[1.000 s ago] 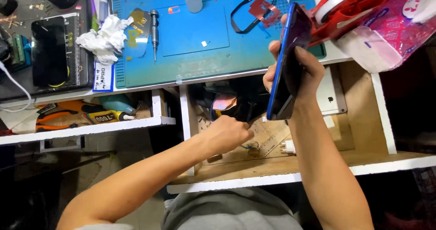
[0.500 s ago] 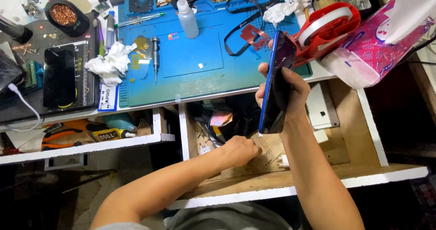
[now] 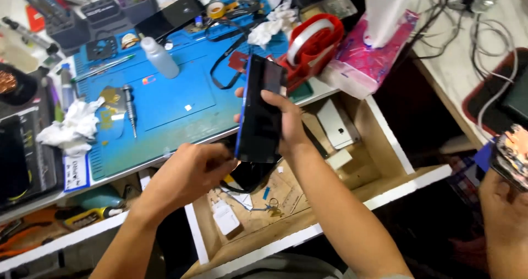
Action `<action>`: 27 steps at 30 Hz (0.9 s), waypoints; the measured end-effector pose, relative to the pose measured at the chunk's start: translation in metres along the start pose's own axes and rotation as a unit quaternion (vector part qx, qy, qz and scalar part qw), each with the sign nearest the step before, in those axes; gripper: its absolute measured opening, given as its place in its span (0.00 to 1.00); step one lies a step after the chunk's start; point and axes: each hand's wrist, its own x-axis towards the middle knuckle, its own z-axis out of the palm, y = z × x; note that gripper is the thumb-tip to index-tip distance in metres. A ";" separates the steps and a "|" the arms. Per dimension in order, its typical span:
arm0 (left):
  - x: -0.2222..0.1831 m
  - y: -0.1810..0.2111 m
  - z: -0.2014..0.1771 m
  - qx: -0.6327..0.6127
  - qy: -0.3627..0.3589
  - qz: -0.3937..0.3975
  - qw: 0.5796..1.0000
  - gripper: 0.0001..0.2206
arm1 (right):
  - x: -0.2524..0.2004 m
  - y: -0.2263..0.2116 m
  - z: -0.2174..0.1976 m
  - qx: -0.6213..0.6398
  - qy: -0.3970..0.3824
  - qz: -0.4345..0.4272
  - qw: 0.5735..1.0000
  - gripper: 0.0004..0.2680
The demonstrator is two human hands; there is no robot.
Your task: Repairing and diagnosing multiple smartphones by removing covers and checking components
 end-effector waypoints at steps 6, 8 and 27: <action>-0.014 0.079 0.012 -0.033 -0.128 0.138 0.982 0.07 | -0.009 -0.009 0.013 -0.069 -0.114 -0.046 0.990 0.18; -0.004 0.111 0.029 -0.081 -0.161 0.191 0.965 0.10 | -0.008 -0.009 0.014 -0.059 -0.139 -0.043 0.988 0.18; 0.129 0.229 0.251 -0.717 -0.269 0.048 0.641 0.21 | -0.016 -0.007 0.015 0.139 -0.136 -0.050 0.980 0.12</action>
